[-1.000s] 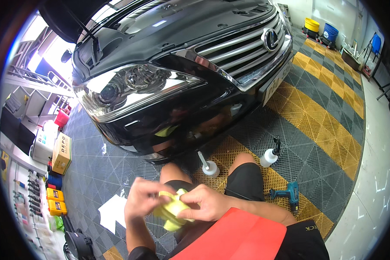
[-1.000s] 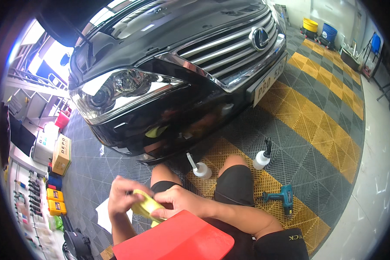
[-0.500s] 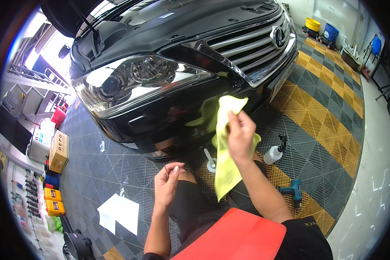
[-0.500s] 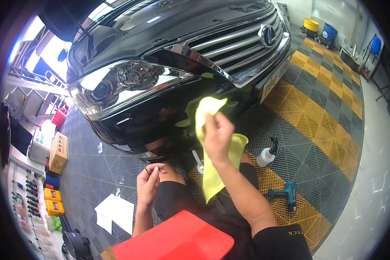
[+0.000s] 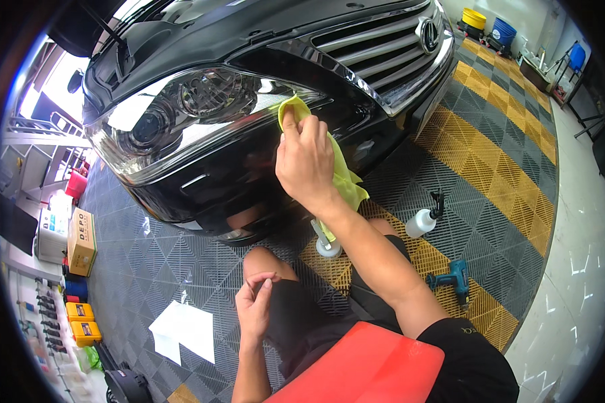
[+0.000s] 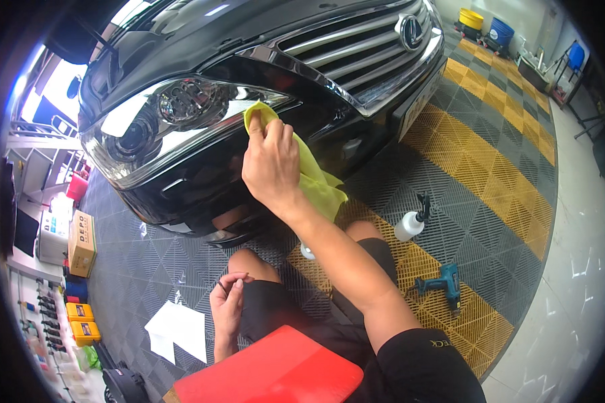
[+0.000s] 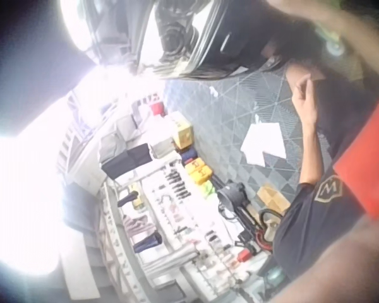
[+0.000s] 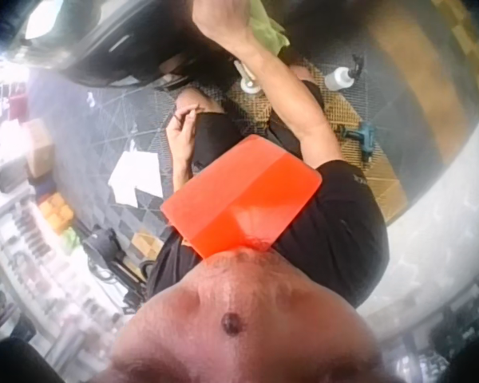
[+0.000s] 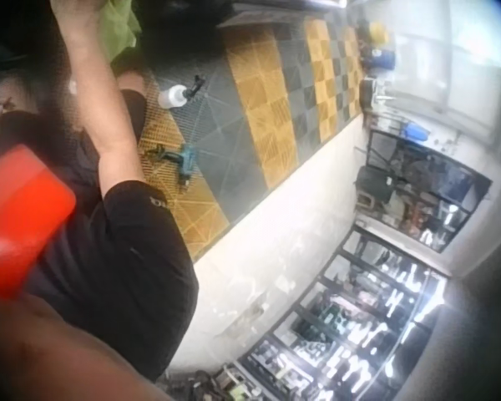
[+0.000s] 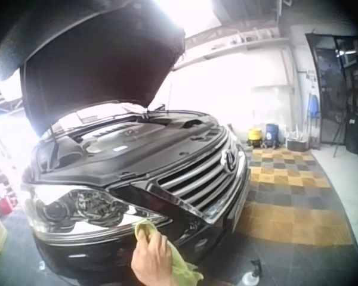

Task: The person applies a protective film to the car's headlight. They wipe the surface with a cloth, use a heat gun to warm the film, and smooth it with a squeegee. The person trims excess film with a blade and continues wiping the area.

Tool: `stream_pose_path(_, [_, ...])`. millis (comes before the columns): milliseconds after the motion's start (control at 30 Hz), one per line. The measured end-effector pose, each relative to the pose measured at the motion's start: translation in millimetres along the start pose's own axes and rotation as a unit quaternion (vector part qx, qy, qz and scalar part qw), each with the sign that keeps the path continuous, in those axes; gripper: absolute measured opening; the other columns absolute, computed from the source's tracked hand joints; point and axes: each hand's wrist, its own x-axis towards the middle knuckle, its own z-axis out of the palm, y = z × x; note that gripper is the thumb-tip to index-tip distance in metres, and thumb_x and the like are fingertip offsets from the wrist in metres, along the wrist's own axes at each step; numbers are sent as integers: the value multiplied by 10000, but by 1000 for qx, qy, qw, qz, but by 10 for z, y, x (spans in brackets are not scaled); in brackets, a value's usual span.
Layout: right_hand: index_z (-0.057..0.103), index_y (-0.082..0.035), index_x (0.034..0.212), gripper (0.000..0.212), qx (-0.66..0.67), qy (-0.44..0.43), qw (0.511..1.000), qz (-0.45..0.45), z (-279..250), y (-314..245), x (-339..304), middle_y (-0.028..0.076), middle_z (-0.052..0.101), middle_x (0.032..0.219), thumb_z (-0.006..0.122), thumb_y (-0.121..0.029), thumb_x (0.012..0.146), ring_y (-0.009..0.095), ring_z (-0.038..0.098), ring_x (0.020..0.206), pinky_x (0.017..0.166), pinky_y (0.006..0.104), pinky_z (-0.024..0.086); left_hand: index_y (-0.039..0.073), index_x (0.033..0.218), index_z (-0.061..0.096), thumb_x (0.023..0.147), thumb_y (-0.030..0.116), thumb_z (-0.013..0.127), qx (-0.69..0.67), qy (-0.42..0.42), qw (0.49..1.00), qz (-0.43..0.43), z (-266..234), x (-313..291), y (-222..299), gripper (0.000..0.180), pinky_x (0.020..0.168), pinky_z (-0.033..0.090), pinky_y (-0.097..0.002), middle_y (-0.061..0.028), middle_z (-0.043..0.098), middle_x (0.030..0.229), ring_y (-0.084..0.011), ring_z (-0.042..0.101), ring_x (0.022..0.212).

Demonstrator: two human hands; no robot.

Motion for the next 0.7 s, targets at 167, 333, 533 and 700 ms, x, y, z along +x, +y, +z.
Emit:
stream_pose_path(167, [573,42,1396,538,-42,-44,998,-17,-34,162,62,171,548,1067,626,-90,877,359,595,961,797,447,563,4,1202,676,1050,66,602,-25,-24,999,-28,9,-61,-240,180,516,306,-157,-39,751,1050,30,396,573])
stream_pose_path(333, [557,62,1395,511,-74,-70,994,32,-91,260,114,185,548,1117,598,-99,911,379,617,1022,743,477,610,-2,1247,661,1055,64,618,-20,-88,995,-35,45,-133,-352,207,805,458,-190,-45,723,1103,-51,618,935])
stream_pose_path(533, [556,67,1394,470,-72,-64,989,110,-208,443,93,203,579,1124,566,-81,948,417,646,1052,821,513,584,5,1254,663,1047,70,628,6,-99,995,-32,50,-192,-330,220,785,446,-183,-29,720,1070,-34,599,916])
stream_pose_path(700, [559,71,1391,468,-26,-59,993,94,-300,343,97,219,590,1082,558,-61,941,419,641,1022,853,499,550,3,1255,662,1037,73,635,19,-105,993,-45,-3,-210,-335,230,812,458,-191,-23,724,1061,-42,601,927])
